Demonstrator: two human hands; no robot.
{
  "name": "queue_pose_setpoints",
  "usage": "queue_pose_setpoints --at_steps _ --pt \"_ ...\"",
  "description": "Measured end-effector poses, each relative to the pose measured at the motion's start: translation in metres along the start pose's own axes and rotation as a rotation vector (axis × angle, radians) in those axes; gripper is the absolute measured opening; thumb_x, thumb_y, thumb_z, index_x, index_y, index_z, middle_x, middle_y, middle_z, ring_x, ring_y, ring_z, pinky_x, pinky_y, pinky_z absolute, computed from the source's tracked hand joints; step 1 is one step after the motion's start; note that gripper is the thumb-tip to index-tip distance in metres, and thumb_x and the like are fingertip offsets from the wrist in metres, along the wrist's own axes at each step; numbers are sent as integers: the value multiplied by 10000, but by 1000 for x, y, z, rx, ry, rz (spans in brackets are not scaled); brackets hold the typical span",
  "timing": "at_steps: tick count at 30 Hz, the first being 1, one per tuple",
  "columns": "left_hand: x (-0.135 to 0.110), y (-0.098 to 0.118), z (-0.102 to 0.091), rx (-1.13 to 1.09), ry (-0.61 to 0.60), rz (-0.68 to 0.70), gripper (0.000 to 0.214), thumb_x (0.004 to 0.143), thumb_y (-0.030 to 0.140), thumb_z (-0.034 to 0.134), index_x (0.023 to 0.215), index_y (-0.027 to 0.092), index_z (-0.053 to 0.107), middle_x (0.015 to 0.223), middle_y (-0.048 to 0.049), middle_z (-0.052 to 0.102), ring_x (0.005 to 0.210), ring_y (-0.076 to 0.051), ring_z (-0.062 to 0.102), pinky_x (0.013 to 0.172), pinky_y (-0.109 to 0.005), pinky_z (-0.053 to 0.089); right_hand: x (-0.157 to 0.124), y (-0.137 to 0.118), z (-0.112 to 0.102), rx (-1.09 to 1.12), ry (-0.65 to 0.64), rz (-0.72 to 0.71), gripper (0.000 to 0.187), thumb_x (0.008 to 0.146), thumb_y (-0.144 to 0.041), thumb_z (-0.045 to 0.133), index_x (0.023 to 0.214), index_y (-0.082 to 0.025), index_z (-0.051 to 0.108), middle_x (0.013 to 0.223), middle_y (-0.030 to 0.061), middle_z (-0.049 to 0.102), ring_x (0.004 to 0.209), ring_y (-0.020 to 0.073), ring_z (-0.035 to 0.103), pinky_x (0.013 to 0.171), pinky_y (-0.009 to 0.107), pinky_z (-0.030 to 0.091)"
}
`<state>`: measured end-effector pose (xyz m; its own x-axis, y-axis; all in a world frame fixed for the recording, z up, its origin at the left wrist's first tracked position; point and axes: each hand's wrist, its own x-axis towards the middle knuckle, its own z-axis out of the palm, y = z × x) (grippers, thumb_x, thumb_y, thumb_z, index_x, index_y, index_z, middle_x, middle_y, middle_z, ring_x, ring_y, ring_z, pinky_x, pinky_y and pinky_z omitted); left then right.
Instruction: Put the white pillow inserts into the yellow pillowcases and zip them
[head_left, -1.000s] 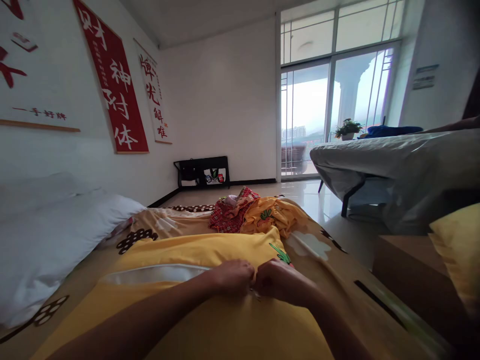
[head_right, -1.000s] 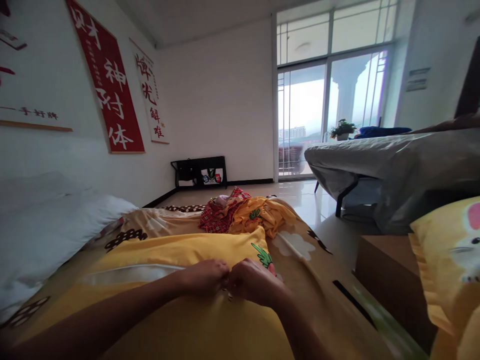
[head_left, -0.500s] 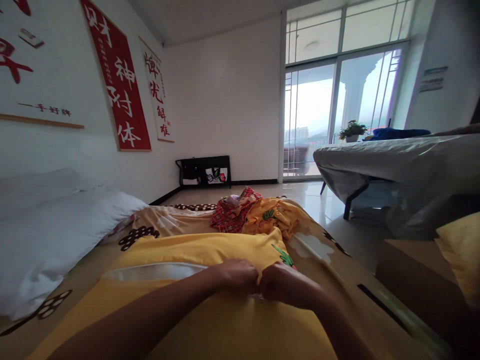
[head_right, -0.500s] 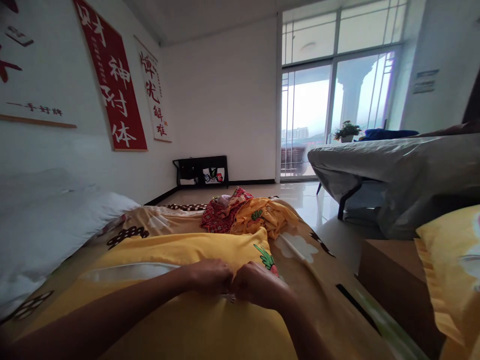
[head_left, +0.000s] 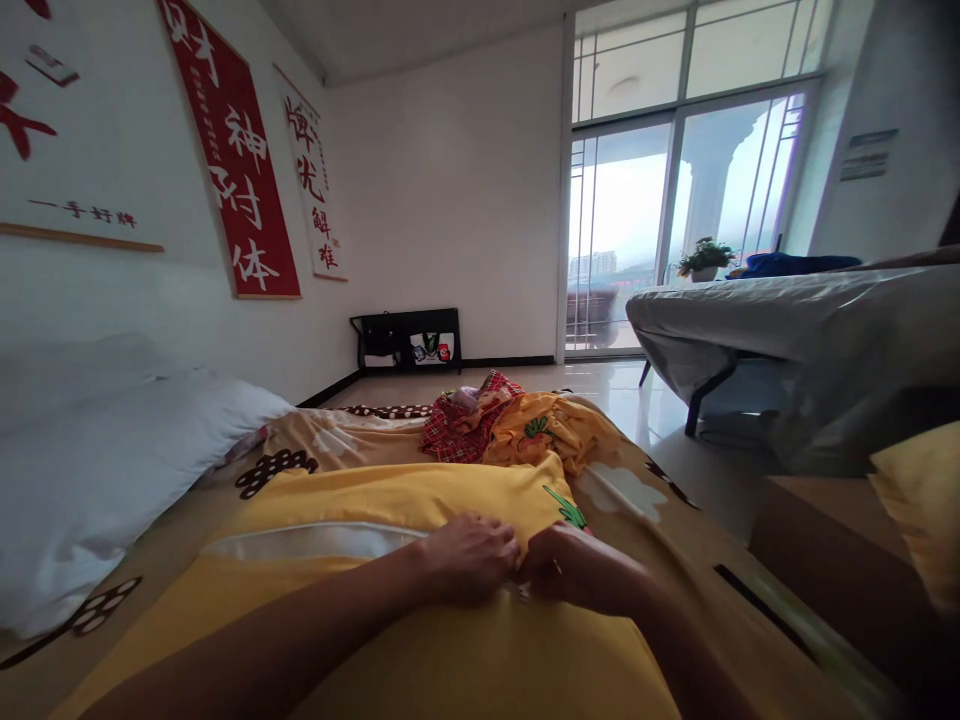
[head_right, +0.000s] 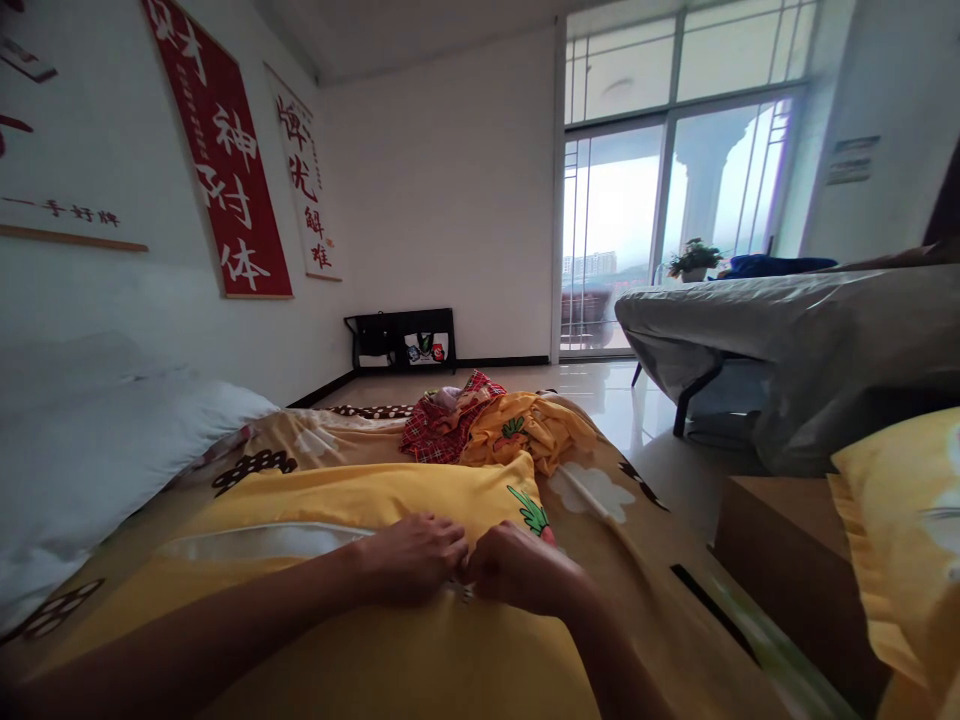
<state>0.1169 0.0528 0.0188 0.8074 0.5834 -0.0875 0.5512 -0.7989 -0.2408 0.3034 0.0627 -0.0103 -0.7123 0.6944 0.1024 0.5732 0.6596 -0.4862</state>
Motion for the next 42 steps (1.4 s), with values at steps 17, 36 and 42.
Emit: queue_pose_setpoints --at_steps 17,36,42 --pt "-11 5 -4 -253 -34 -408 315 860 180 370 1016 86 627 1033 -180 658 943 -281 635 834 -393 491 -6 -16 -11 3 56 53 312 681 -91 544 845 -217 777 792 31 736 666 110 596 633 202 373" --pt "-42 -6 0 -451 53 -551 237 888 249 378 901 151 594 995 -118 659 911 -226 613 789 -326 451 13 -38 23 -166 273 -15 199 844 -192 533 846 -228 728 780 17 717 723 130 620 684 242 319" --pt "-45 -2 -5 -352 52 -538 236 890 221 351 910 156 577 972 -118 654 864 -234 621 733 -330 443 12 -44 21 -240 272 25 166 870 -269 561 810 -212 705 781 26 712 741 148 631 680 258 308"
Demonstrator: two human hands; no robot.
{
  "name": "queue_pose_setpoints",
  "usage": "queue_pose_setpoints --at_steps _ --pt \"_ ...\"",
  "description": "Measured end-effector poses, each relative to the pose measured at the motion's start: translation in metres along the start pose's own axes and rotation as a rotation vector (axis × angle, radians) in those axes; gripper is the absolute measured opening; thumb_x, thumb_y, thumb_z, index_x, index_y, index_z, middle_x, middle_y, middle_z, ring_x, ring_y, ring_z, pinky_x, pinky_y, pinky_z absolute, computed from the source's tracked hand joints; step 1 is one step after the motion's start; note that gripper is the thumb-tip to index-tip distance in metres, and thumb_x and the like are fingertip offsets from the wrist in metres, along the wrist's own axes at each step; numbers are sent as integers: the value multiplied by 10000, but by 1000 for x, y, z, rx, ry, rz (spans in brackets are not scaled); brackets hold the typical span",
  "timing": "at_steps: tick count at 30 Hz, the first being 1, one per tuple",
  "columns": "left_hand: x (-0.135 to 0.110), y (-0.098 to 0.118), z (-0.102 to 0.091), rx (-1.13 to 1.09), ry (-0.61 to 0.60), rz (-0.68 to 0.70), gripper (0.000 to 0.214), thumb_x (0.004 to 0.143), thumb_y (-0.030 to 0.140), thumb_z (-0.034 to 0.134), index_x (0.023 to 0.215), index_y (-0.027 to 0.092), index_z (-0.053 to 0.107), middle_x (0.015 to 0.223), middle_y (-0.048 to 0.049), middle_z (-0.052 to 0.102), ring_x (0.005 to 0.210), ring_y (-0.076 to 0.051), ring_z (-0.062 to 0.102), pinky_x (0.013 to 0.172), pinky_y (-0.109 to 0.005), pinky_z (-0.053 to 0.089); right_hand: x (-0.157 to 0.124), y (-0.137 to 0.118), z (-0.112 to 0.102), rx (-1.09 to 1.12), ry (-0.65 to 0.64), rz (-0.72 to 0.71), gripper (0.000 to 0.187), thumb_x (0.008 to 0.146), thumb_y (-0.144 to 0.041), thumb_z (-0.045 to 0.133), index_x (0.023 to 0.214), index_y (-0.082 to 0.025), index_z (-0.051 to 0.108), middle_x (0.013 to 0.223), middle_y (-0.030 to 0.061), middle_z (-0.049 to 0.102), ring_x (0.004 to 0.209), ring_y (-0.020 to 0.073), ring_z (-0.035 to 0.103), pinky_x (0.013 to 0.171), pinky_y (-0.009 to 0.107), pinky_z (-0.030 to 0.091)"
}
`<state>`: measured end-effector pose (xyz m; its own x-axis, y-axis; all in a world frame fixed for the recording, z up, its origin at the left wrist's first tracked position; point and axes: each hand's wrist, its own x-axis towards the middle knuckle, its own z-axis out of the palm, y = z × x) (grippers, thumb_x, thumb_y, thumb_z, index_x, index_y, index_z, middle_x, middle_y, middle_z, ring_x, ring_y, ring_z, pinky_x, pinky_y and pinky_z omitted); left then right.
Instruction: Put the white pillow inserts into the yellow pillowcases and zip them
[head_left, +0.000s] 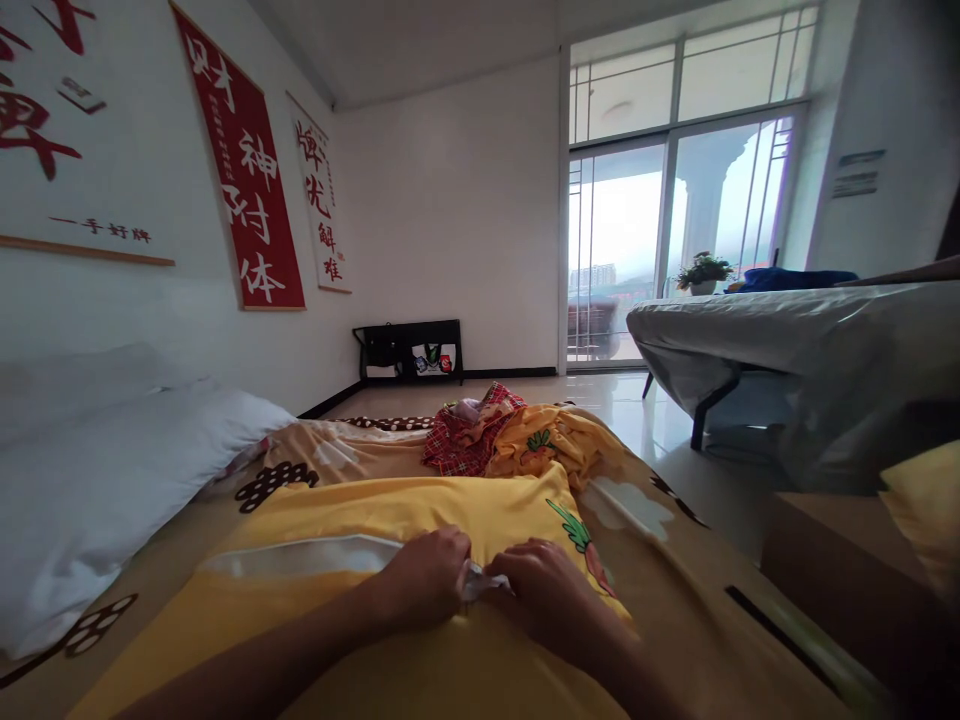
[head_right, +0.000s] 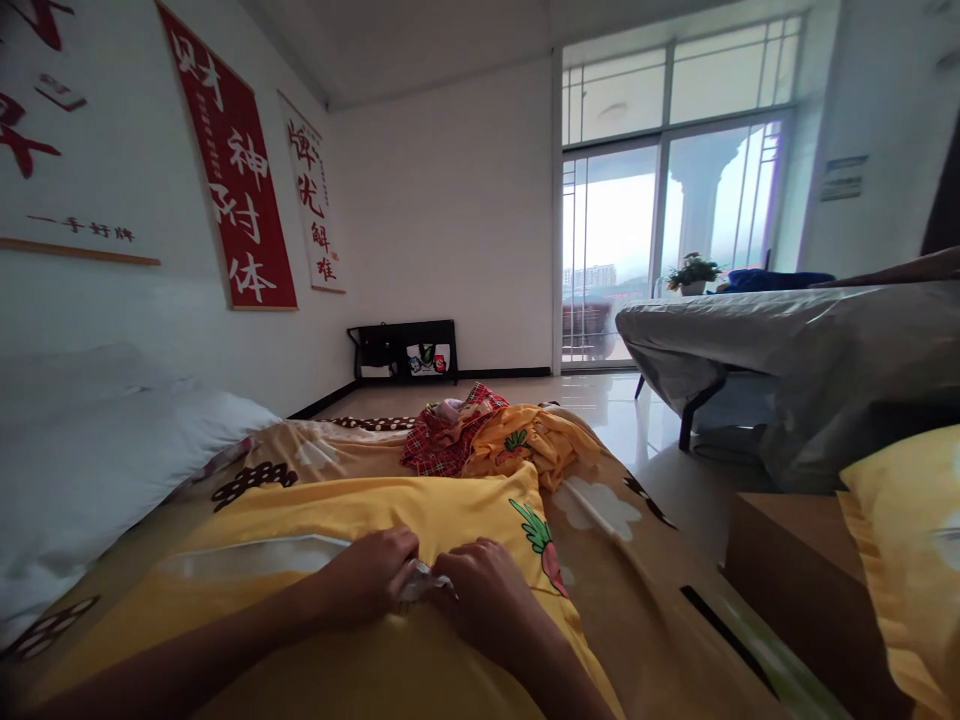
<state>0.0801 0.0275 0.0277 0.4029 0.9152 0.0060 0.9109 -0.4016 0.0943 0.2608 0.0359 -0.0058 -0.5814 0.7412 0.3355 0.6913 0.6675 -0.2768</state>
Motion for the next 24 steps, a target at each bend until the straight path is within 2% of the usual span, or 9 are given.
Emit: queue_pose_setpoints --at_steps 3,7,13,19,24 --pt "0 -3 2 -6 8 -16 216 881 224 370 918 159 573 974 -111 653 861 -241 624 719 -331 445 -2 -6 -1 -103 -16 33 183 883 -238 531 785 -193 679 802 40 708 759 157 633 682 276 297" --pt "1 -8 3 -48 -4 -47 216 885 252 384 895 164 581 980 -109 655 890 -243 616 750 -335 443 -8 -12 -1 -198 -50 -36 190 860 -121 466 805 -179 639 807 46 686 746 156 609 704 298 292" --pt "0 -7 0 -96 13 -42 215 885 240 380 913 158 576 992 -103 647 916 -225 593 804 -327 432 -6 -7 5 -118 10 -109 177 821 -82 467 875 -195 592 823 16 662 749 144 580 697 283 298" --pt "-5 -2 -4 -58 23 -49 205 887 228 374 936 161 562 1006 -104 636 900 -222 590 784 -325 432 -4 -3 2 -81 -24 -195 159 855 -113 463 859 -208 590 799 -4 667 700 119 567 673 267 288" --pt "-4 -7 -5 -74 13 -48 185 884 235 395 917 169 565 996 -90 639 888 -201 578 777 -303 421 -8 -5 -3 -98 -38 -211 159 858 -108 457 853 -199 587 800 5 665 712 122 560 691 270 291"
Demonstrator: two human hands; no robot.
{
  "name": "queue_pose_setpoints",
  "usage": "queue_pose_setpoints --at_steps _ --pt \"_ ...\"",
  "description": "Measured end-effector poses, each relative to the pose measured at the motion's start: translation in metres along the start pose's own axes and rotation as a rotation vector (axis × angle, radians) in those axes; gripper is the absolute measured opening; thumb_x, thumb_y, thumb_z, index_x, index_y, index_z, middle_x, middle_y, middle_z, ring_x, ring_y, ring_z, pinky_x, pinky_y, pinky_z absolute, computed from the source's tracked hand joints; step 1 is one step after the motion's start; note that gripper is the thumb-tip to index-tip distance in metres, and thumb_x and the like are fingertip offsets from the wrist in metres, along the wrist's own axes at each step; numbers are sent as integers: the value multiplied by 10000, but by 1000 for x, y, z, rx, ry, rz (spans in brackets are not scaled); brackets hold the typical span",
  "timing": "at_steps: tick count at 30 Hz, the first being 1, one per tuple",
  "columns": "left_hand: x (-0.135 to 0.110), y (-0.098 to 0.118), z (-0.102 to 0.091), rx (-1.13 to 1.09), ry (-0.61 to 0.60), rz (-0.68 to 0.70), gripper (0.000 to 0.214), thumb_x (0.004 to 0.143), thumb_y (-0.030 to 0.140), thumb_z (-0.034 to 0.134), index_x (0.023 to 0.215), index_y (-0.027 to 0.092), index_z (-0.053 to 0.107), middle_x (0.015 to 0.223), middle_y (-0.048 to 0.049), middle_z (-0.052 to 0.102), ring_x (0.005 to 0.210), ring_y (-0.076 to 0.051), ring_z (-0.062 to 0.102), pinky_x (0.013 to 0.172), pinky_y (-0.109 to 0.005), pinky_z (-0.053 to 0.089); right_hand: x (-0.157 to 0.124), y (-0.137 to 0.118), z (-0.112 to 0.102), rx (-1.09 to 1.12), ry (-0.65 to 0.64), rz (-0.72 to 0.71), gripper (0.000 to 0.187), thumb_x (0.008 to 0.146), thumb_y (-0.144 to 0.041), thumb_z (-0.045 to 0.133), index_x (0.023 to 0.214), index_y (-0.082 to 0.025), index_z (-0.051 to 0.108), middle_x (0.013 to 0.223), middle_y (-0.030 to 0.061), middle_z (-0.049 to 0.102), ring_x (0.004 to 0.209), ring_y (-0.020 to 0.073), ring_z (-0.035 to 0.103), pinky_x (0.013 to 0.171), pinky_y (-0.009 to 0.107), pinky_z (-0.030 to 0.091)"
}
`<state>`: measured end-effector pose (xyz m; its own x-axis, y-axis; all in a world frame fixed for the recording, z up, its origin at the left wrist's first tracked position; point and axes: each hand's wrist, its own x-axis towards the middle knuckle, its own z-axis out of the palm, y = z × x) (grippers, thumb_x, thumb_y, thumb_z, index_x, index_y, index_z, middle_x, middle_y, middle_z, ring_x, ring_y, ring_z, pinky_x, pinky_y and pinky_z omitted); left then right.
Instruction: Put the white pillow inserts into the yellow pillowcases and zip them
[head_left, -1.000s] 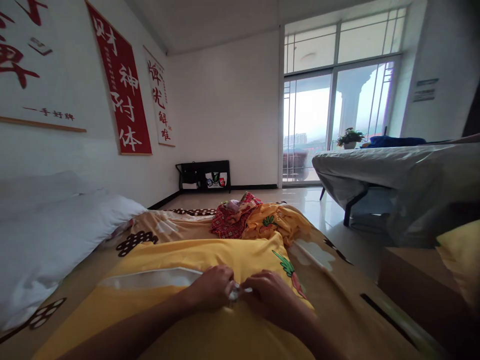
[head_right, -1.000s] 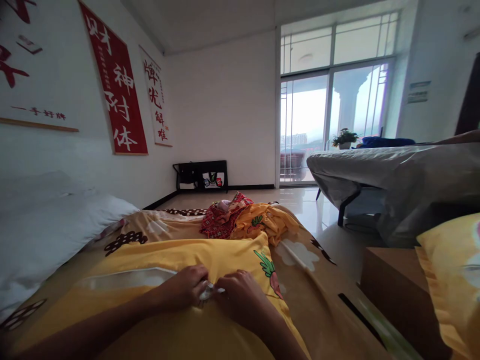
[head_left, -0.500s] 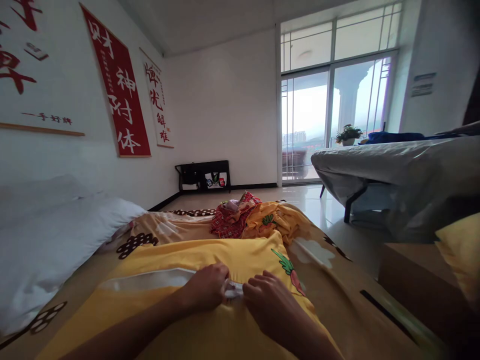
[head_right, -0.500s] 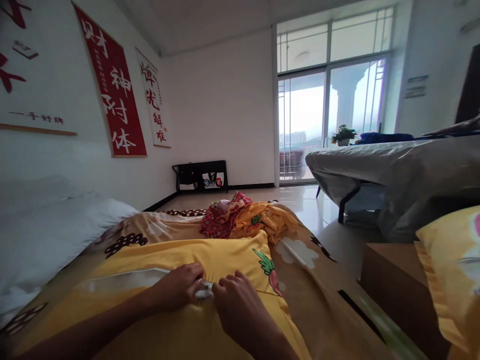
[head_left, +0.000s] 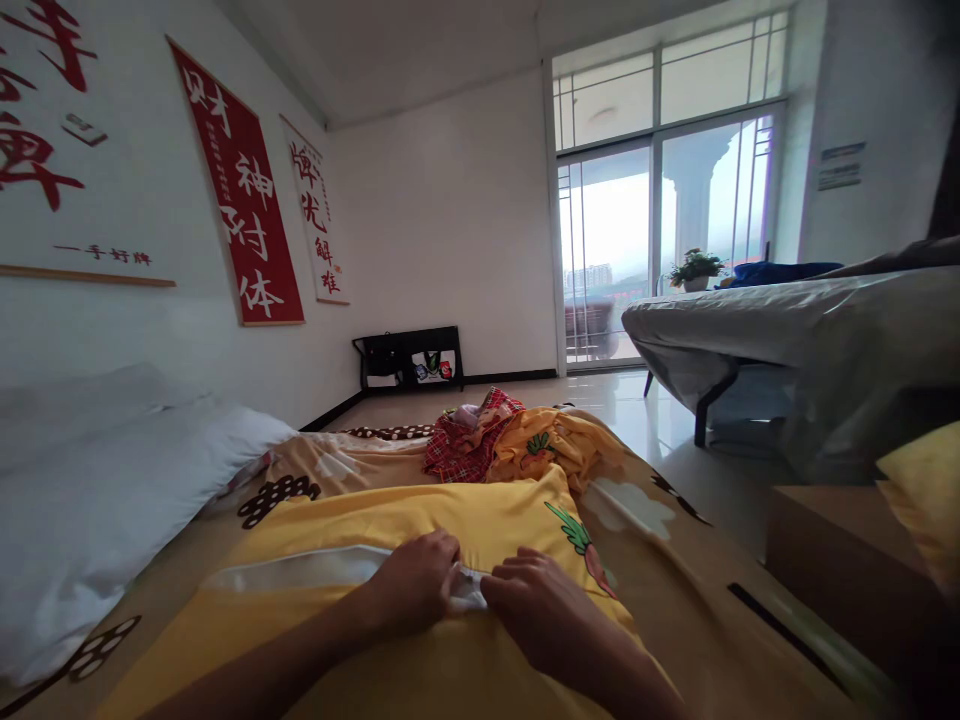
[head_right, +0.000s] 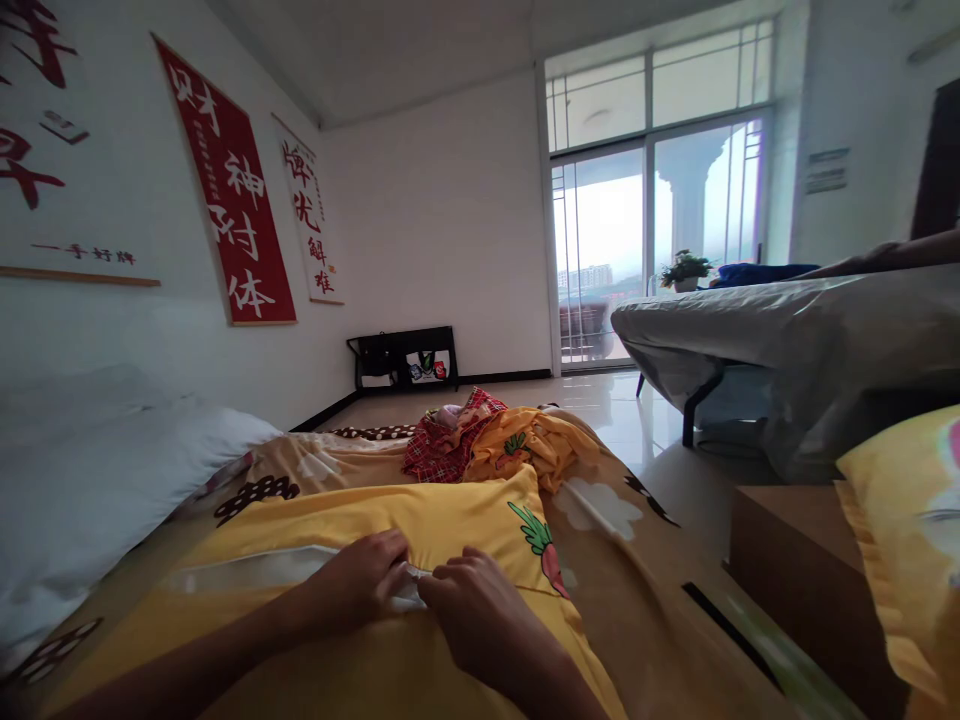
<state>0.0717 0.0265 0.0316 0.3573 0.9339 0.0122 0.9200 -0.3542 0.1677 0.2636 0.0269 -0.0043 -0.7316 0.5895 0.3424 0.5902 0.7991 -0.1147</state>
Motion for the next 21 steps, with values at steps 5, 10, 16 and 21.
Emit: queue_pose_setpoints --at_steps 5,10,16,21 --pt "-5 -10 0 -40 1 -16 181 882 238 395 854 167 559 943 -77 641 856 -185 565 765 -283 408 1 -2 3 -18 -14 20 164 817 -75 465 837 -192 580 804 11 664 710 123 552 705 277 291" --pt "-15 -22 -9 -58 -3 -50 166 862 220 402 815 164 550 928 -72 643 861 -184 570 753 -274 397 2 -5 2 -17 -28 28 162 827 -83 456 825 -190 578 802 16 664 707 130 552 700 279 294" --pt "-34 -51 -16 -69 34 -79 141 851 213 408 790 179 531 928 -57 644 870 -175 572 768 -263 398 2 -6 2 -14 -45 50 187 833 -64 445 795 -190 579 793 13 659 710 133 551 724 275 318" --pt "-45 -71 -11 -66 129 -88 147 861 215 400 789 182 524 940 -83 648 879 -195 587 776 -287 411 17 -25 15 11 104 81 167 871 -99 446 877 -190 585 995 48 613 900 167 518 808 278 351"
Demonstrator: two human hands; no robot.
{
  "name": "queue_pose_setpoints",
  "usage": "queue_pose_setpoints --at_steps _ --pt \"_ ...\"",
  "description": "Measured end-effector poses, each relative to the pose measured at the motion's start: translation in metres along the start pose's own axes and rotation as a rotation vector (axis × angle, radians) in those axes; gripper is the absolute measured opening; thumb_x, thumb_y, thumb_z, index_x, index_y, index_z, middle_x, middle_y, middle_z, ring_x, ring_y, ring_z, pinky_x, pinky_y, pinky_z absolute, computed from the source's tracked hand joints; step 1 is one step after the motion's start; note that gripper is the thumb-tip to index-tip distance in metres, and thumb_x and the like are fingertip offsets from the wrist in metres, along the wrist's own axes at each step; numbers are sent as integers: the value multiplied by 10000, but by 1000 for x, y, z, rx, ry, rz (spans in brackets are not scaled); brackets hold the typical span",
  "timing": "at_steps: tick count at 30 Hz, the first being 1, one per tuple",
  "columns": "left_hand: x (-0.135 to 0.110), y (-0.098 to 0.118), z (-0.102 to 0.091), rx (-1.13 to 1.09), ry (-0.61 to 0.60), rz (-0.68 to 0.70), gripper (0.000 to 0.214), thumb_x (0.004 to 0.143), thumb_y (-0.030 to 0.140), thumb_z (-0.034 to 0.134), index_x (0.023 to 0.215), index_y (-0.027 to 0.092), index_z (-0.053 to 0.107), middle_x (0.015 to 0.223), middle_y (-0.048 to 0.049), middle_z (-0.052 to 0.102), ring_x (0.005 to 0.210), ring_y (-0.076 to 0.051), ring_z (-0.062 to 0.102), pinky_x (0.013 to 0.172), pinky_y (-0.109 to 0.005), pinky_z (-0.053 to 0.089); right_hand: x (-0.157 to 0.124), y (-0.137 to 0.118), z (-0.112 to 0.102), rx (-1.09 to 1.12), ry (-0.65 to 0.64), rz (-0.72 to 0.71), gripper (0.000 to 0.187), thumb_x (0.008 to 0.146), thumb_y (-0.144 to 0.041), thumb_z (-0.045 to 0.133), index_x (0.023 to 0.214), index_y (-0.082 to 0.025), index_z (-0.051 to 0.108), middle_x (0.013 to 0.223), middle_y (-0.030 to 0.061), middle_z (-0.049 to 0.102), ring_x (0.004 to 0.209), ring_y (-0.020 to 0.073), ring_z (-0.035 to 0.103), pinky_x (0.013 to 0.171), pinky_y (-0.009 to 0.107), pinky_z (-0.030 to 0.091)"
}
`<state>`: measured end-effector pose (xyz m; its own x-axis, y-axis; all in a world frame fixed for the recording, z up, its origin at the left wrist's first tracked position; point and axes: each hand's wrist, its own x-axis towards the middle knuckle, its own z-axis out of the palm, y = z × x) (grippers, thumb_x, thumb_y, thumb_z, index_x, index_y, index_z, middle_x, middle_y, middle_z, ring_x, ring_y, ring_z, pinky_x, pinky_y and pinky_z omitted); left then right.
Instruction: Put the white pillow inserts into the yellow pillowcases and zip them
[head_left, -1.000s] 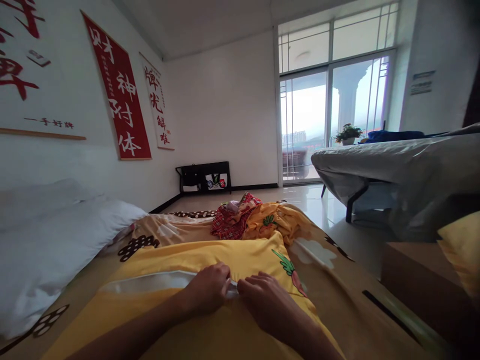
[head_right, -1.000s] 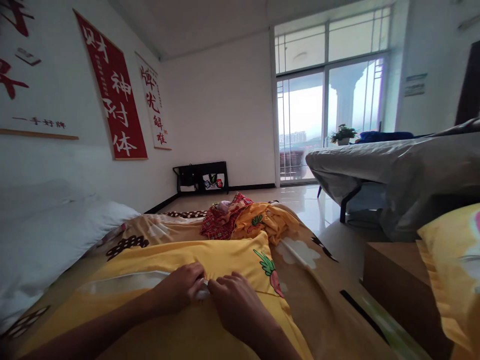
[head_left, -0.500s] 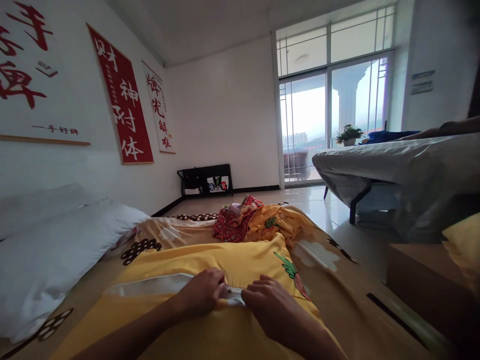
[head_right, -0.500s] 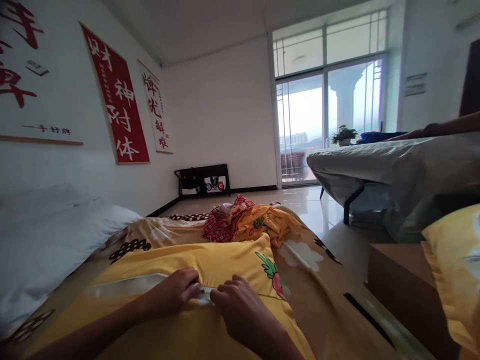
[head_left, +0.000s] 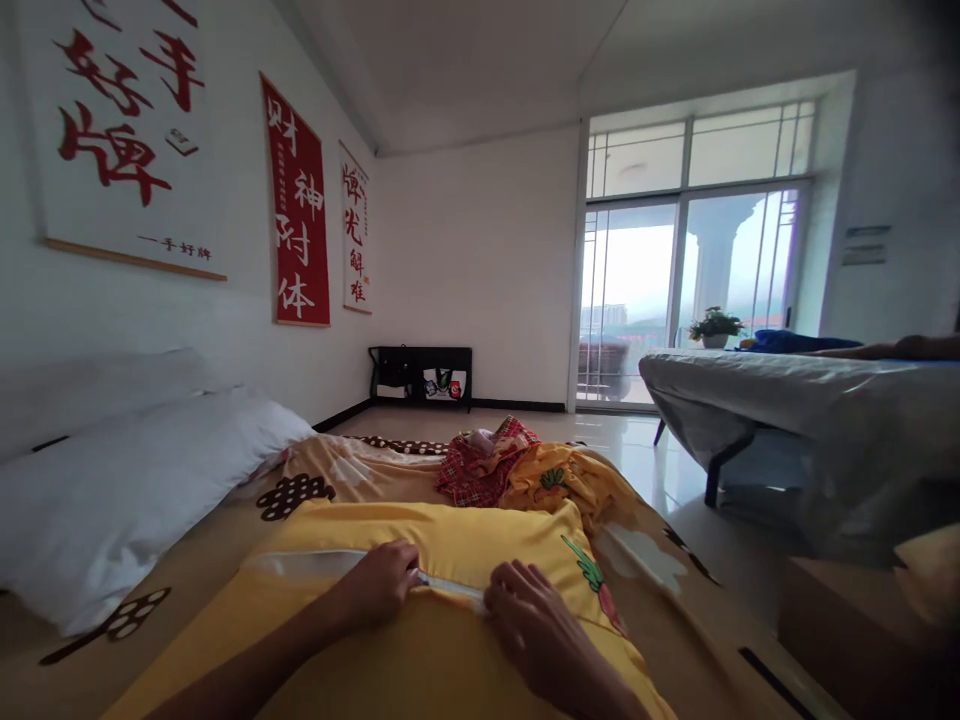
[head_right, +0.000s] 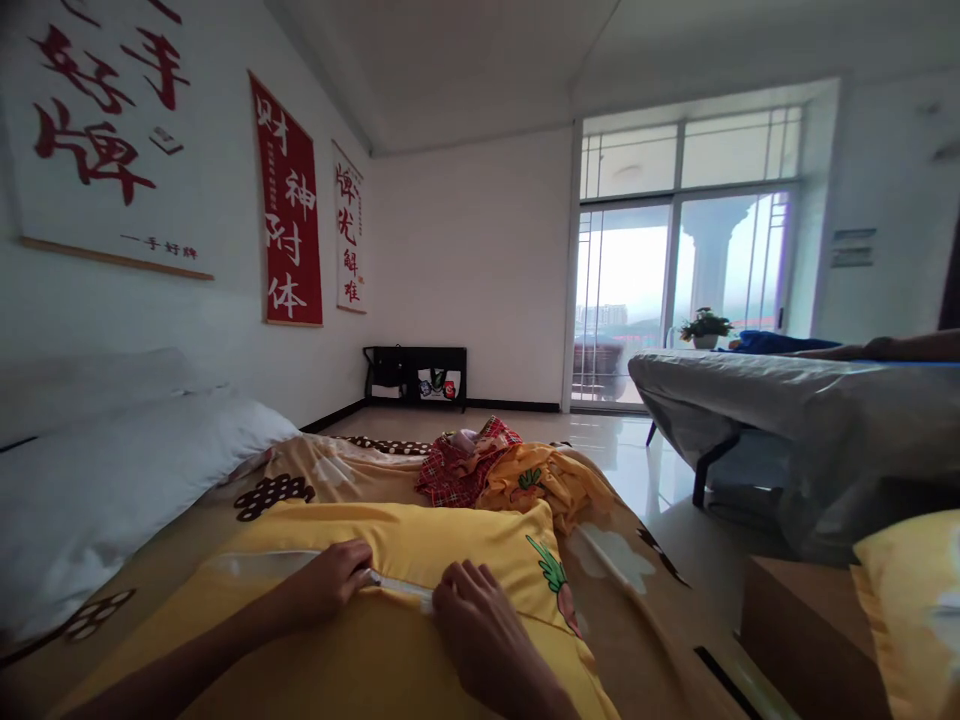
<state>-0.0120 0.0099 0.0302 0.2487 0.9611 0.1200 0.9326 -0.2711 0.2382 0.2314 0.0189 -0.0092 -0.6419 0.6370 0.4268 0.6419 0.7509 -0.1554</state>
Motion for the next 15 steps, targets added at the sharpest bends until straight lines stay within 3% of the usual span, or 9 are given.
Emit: queue_pose_setpoints --at_steps 3,8,15 --pt "-1 -1 -1 46 29 21 174 864 194 381 843 174 553 985 -103 652 909 -224 598 808 -331 418 16 -19 16 47 34 19 221 842 -112 512 1018 -216 593 1033 40 606 952 182 506 867 303 355" --pt "-4 -1 -4 96 59 72 228 871 183 356 913 164 580 1037 -111 648 953 -252 596 852 -383 415 41 -38 34 104 85 -30 245 840 -90 492 1006 -219 618 965 37 632 912 178 543 832 288 392" --pt "-9 -30 -4 -24 83 28 116 820 181 441 812 181 557 941 -74 663 882 -187 589 770 -279 403 43 -29 43 79 145 -236 220 893 -112 424 750 -177 579 760 30 605 724 128 511 690 239 358"
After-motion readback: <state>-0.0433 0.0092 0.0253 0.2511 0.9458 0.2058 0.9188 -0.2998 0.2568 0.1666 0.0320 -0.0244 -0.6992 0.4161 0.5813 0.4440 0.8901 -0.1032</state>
